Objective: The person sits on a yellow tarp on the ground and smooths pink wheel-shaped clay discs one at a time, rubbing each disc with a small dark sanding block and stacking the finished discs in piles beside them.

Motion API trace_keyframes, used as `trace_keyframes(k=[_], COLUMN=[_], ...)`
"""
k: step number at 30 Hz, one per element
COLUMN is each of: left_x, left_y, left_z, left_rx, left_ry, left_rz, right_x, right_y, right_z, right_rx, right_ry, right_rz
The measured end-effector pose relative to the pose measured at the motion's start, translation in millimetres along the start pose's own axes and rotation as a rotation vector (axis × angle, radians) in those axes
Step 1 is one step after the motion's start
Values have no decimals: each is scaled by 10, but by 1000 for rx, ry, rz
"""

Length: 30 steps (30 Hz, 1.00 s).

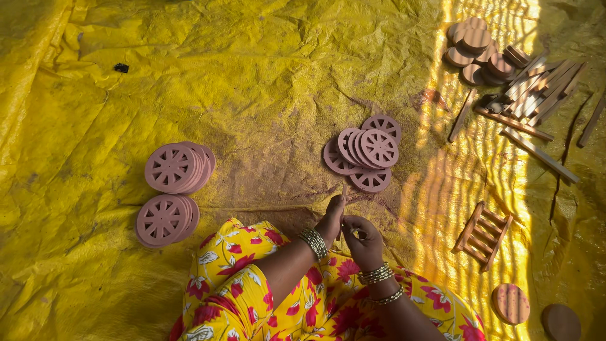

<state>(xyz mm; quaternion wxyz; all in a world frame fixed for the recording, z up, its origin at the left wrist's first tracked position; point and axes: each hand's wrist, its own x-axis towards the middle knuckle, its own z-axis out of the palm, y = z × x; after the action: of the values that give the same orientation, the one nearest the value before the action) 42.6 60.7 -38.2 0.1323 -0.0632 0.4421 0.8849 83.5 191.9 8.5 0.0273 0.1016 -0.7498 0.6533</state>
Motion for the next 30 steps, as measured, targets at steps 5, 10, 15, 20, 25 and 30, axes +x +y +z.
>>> trace_keyframes(k=[5,10,15,20,25,30], left_x=[-154,-463,-396,-158,-150,-222], left_y=[69,156,35,-12,-49,0], left_z=[169,270,203,139,124,183], left_rx=[-47,-341,-405,-163,-56,21], left_ry=[-170,-166,-259,-140,-75,-118], left_rz=[19,-353,-286,64,17,101], right_x=[-45,-80,2,96,-13,-54], right_y=[121,57,-165,-226,-125,-126], right_z=[-225,-365,-308,-188,-79,-57], right_rx=[512,480,330,347,266,129], right_ry=[-15,-130,-174,-76,50,102], right_rz=[461,383,301,399,340,173])
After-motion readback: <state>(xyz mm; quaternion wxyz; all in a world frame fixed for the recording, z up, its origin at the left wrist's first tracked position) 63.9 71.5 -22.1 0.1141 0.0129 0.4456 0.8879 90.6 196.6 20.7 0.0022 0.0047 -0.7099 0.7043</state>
